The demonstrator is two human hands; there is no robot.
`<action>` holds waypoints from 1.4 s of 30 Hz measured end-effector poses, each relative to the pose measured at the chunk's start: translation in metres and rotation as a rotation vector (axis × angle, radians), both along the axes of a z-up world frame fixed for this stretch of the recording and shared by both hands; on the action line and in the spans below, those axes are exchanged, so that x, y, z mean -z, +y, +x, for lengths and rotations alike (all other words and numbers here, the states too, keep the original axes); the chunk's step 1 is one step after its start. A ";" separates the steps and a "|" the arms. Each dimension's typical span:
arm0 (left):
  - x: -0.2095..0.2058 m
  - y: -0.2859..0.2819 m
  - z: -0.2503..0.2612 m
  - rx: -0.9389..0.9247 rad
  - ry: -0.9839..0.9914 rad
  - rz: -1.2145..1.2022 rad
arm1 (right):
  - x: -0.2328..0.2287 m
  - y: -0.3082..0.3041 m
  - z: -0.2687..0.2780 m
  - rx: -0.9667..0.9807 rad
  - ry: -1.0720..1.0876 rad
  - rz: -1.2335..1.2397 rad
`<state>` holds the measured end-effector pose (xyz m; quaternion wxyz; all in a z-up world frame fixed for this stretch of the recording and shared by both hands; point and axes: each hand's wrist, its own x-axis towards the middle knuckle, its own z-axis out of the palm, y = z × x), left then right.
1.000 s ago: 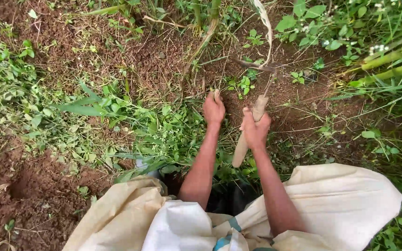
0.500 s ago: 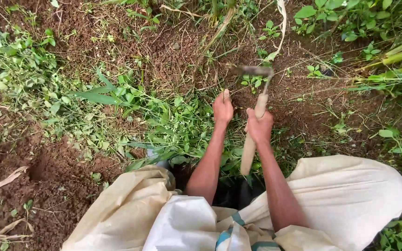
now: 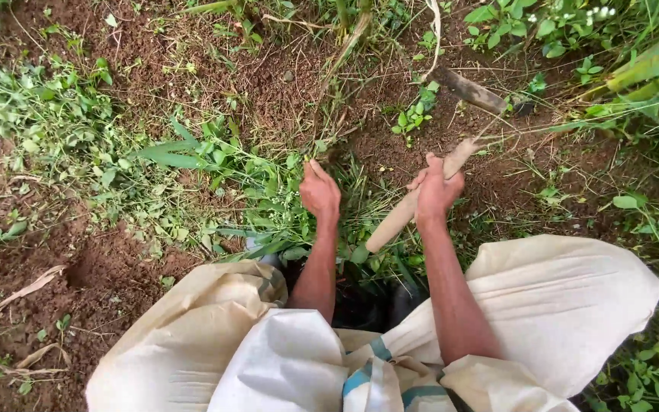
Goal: The person uses a hoe to loosen soil and remove weeds around the base of corn plants. They repeatedly strike the ground with the tool and pull out uprooted weeds by hand.
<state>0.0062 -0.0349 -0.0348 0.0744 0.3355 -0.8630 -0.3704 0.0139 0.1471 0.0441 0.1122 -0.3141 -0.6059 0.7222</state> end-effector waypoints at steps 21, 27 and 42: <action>0.019 0.026 -0.069 0.257 0.094 0.038 | 0.016 -0.023 0.002 -0.306 -0.155 0.209; 0.010 0.027 -0.065 -0.064 0.281 0.673 | 0.036 -0.034 -0.013 -0.349 -0.133 0.209; 0.057 0.065 -0.010 0.560 -0.102 -0.123 | 0.019 -0.050 -0.019 -0.315 -0.097 0.227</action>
